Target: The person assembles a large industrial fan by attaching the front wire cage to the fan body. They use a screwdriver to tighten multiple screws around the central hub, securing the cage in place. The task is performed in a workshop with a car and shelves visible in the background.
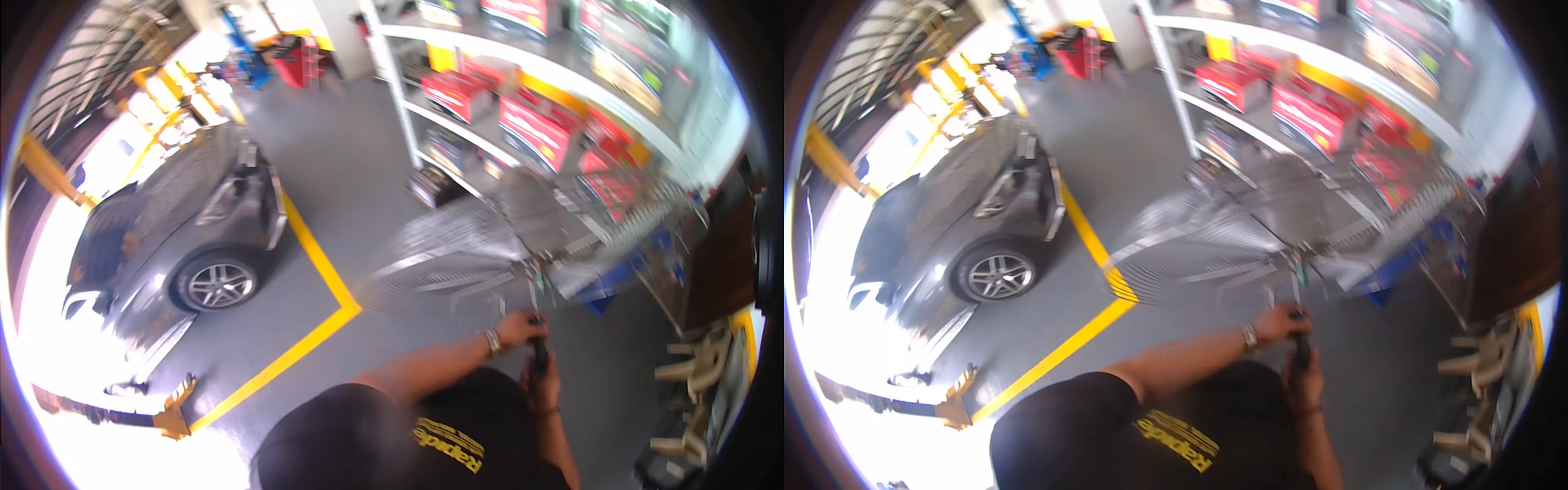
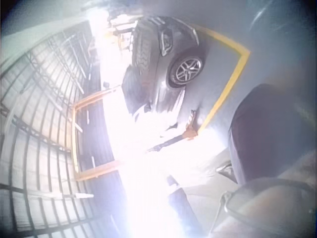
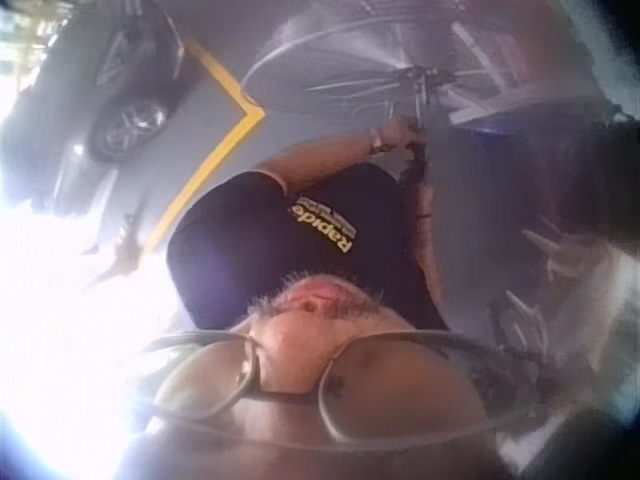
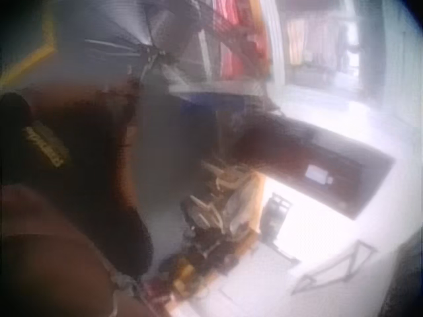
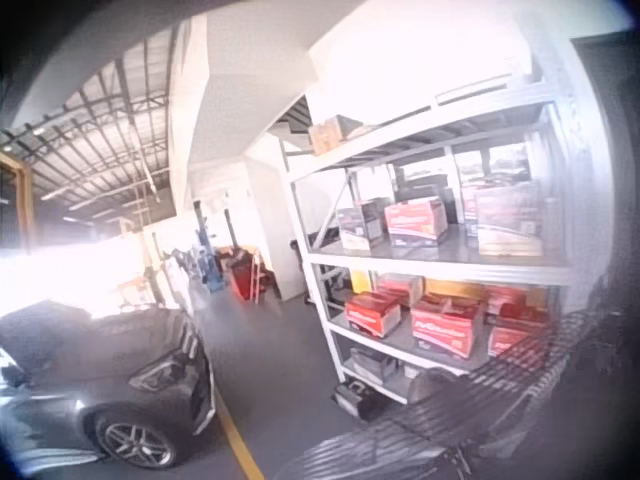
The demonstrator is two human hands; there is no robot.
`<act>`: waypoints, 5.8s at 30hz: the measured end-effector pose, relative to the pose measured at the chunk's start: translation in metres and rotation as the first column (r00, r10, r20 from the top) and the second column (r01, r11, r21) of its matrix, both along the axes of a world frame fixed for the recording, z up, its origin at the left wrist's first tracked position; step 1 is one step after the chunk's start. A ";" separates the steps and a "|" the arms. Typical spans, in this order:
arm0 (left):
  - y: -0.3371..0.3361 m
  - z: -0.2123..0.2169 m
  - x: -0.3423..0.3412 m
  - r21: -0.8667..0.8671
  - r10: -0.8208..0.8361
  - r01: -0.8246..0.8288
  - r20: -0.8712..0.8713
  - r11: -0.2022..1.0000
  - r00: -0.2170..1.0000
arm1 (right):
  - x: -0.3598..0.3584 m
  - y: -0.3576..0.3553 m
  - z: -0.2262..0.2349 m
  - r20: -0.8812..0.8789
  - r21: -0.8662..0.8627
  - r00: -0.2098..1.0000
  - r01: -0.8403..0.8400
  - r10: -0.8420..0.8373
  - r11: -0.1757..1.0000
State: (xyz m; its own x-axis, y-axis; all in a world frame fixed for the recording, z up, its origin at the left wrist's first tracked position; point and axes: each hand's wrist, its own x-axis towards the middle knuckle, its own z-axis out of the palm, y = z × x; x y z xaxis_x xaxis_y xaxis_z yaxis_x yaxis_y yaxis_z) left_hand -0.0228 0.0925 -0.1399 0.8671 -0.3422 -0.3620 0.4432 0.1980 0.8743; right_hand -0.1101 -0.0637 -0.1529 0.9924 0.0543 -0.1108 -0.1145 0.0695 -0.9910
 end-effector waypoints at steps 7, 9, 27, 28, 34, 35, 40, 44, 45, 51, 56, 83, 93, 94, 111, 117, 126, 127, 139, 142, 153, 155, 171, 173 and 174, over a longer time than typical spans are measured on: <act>-0.004 -0.002 0.010 -0.122 -0.011 0.015 0.036 0.992 0.999 | -0.001 0.004 -0.007 0.024 -0.490 0.975 0.205 -0.222 0.847; 0.000 0.003 0.014 -0.210 -0.029 -0.009 -0.181 0.978 0.983 | 0.001 0.007 -0.008 -0.023 -0.350 0.957 0.263 -0.289 0.899; 0.015 0.003 0.010 -0.307 -0.050 0.011 -0.121 0.951 0.991 | 0.012 0.016 0.000 -0.274 0.961 0.814 0.218 0.512 0.168; 0.016 0.002 0.011 -0.224 -0.047 0.013 -0.147 0.975 0.988 | 0.011 0.020 -0.001 -0.334 0.654 0.933 0.128 0.133 0.746; 0.005 -0.012 0.017 0.229 -0.055 0.005 0.212 0.973 0.976 | 0.012 0.018 -0.004 0.023 -0.089 0.981 0.196 -0.195 0.977; 0.006 -0.013 0.018 0.019 -0.016 0.013 0.151 1.000 0.988 | 0.014 0.016 -0.005 -0.337 0.548 0.940 0.152 0.051 0.822; 0.020 -0.007 0.023 0.089 -0.115 0.117 -0.028 0.989 0.993 | 0.016 0.022 -0.008 -0.176 -0.040 0.935 0.304 -0.306 0.952; 0.016 -0.003 0.020 0.149 -0.120 0.115 0.024 0.982 0.993 | 0.014 0.024 -0.002 -0.262 0.161 0.941 0.262 -0.215 0.952; 0.015 -0.003 0.016 -0.064 -0.070 0.069 -0.025 0.996 0.997 | 0.013 0.025 0.000 -0.606 0.572 0.794 0.393 0.048 0.720; 0.018 -0.007 0.019 0.298 -0.163 0.158 -0.010 0.941 0.987 | 0.012 0.026 -0.002 0.596 -0.740 0.800 0.513 0.070 0.435; 0.015 -0.005 0.015 -0.042 -0.080 0.082 0.048 0.996 0.996 | 0.012 0.033 -0.018 -0.044 -0.341 0.962 0.239 -0.269 0.909; 0.022 -0.016 0.013 -0.103 -0.083 0.085 0.024 0.991 0.996 | 0.020 0.036 0.018 0.187 -0.735 0.978 0.205 -0.098 0.646; 0.018 -0.017 0.004 -0.034 -0.007 0.008 0.033 0.999 0.999 | 0.035 0.029 0.018 -0.511 0.110 0.858 0.019 0.040 0.994; 0.017 -0.017 0.004 -0.040 -0.004 0.005 0.020 0.999 1.000 | 0.035 0.029 0.019 -0.515 0.113 0.856 0.028 0.035 0.993; -0.018 -0.044 0.013 -0.794 -0.256 0.078 -0.100 0.603 0.962 | 0.051 0.047 0.045 -0.171 -0.783 0.985 -0.115 -0.034 0.611; -0.021 -0.055 0.011 -0.714 -0.177 -0.007 -0.183 0.700 0.967 | 0.050 0.045 0.037 -0.121 -0.809 0.992 -0.110 0.020 0.578; -0.018 -0.022 0.012 -0.412 -0.055 -0.106 -0.361 0.905 0.931 | 0.061 0.029 0.013 -0.062 -0.672 0.986 -0.155 0.153 0.724; -0.018 -0.019 0.011 -0.380 -0.039 -0.115 -0.374 0.918 0.927 | 0.061 0.028 0.012 -0.044 -0.612 0.983 -0.165 0.175 0.773; -0.012 -0.009 -0.004 -0.269 -0.260 0.195 -0.231 0.943 0.938 | 0.038 0.010 0.045 -0.178 -0.427 0.953 -0.301 0.247 0.853; -0.009 0.009 -0.020 -0.376 -0.347 0.277 -0.133 0.884 0.928 | 0.009 -0.007 0.082 -0.152 -0.425 0.958 -0.287 0.245 0.859; -0.001 0.078 -0.002 -0.420 0.093 -0.054 0.072 0.906 0.993 | 0.013 -0.001 0.130 0.469 -0.675 0.876 0.270 0.117 0.687; 0.001 0.080 -0.002 -0.442 0.091 -0.046 0.080 0.896 0.993 | 0.012 0.003 0.133 0.472 -0.693 0.875 0.291 0.110 0.659; 0.008 0.075 0.002 -0.469 0.060 -0.023 0.064 0.883 0.996 | 0.010 0.016 0.132 0.513 -0.708 0.853 0.359 0.094 0.608; 0.008 0.077 0.003 -0.466 0.058 -0.020 0.068 0.885 0.996 | 0.011 0.017 0.133 0.516 -0.711 0.851 0.361 0.099 0.603; 0.008 0.078 0.004 -0.463 0.055 -0.017 0.069 0.886 0.996 | 0.011 0.017 0.133 0.518 -0.712 0.849 0.364 0.100 0.600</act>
State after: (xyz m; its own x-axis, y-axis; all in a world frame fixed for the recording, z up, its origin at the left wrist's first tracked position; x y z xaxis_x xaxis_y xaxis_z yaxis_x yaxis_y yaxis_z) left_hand -0.0192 0.1009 -0.0618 0.9010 -0.4219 -0.1012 0.3619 0.6020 0.7117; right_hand -0.0991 -0.0472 -0.0203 0.9051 0.0441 0.4229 0.3070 -0.7560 -0.5782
